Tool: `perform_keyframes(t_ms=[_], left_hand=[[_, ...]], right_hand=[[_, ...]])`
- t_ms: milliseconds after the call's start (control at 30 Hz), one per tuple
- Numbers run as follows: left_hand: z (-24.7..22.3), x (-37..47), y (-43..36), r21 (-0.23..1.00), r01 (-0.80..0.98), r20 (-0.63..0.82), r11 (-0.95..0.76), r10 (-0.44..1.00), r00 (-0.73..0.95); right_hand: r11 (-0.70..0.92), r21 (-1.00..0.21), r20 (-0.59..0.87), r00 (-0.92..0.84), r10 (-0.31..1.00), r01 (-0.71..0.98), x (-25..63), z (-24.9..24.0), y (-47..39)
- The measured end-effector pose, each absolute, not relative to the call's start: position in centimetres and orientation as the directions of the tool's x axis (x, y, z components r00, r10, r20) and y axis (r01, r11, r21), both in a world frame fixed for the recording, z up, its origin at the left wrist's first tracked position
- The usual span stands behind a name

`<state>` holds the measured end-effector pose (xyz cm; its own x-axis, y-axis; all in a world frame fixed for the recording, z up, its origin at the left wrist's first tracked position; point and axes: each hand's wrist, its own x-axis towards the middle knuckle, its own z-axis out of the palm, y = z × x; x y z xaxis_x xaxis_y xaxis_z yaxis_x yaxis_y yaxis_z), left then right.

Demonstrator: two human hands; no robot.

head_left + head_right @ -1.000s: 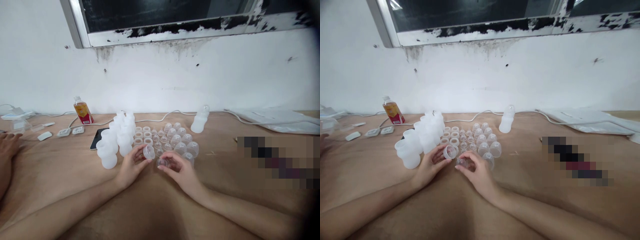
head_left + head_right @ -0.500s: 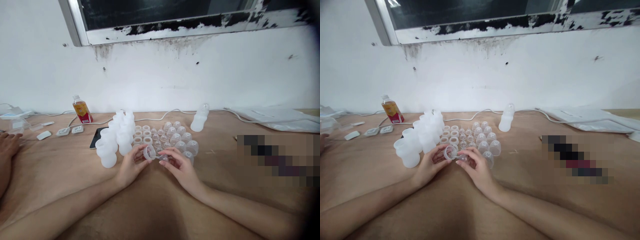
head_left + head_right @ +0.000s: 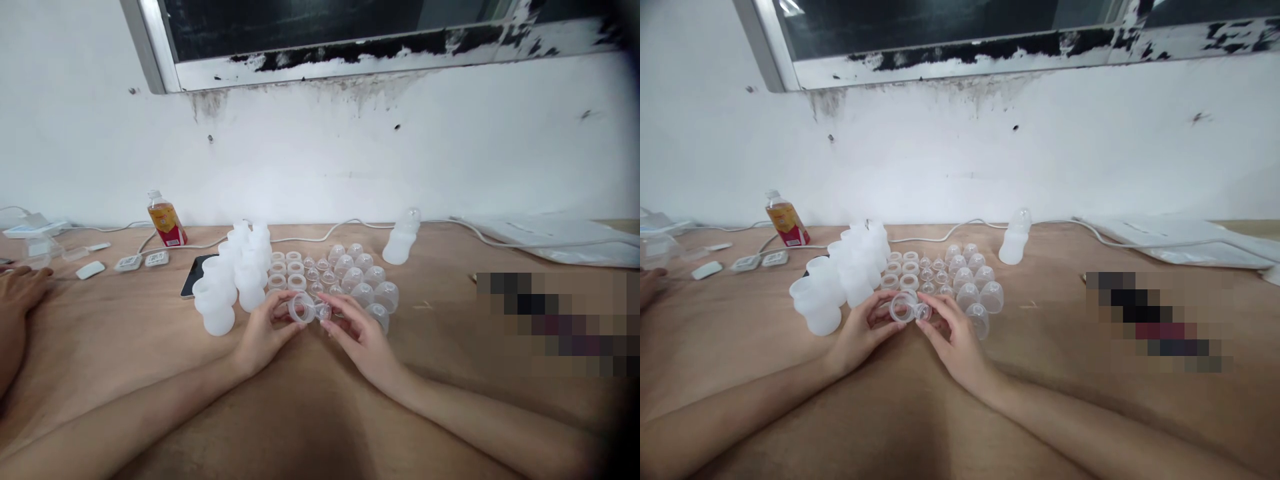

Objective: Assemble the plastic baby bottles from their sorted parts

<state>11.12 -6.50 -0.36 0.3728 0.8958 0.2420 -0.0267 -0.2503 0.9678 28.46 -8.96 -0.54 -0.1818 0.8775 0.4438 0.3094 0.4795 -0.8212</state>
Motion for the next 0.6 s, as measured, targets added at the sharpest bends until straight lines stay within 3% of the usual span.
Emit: perform_keyframes(t_ms=[167, 400, 600], left_hand=[[-0.4, 11.4, -6.3, 0.961, -0.014, 0.257, -0.275, 0.877, 0.407], [-1.0, 11.8, -5.9, 0.953, -0.056, 0.292, -0.299, 0.852, 0.435], [-0.9, 11.6, -6.1, 0.947, 0.038, 0.274, -0.319, 0.864, 0.422]], right_hand=[[0.475, -0.823, 0.437, -0.186, 0.88, 0.312, 28.2, -0.4, -8.9], [0.43, -0.845, 0.435, -0.058, 0.898, 0.318, 26.8, -1.0, -7.7], [0.464, -0.812, 0.476, -0.06, 0.878, 0.353, 26.7, -0.6, -7.4]])
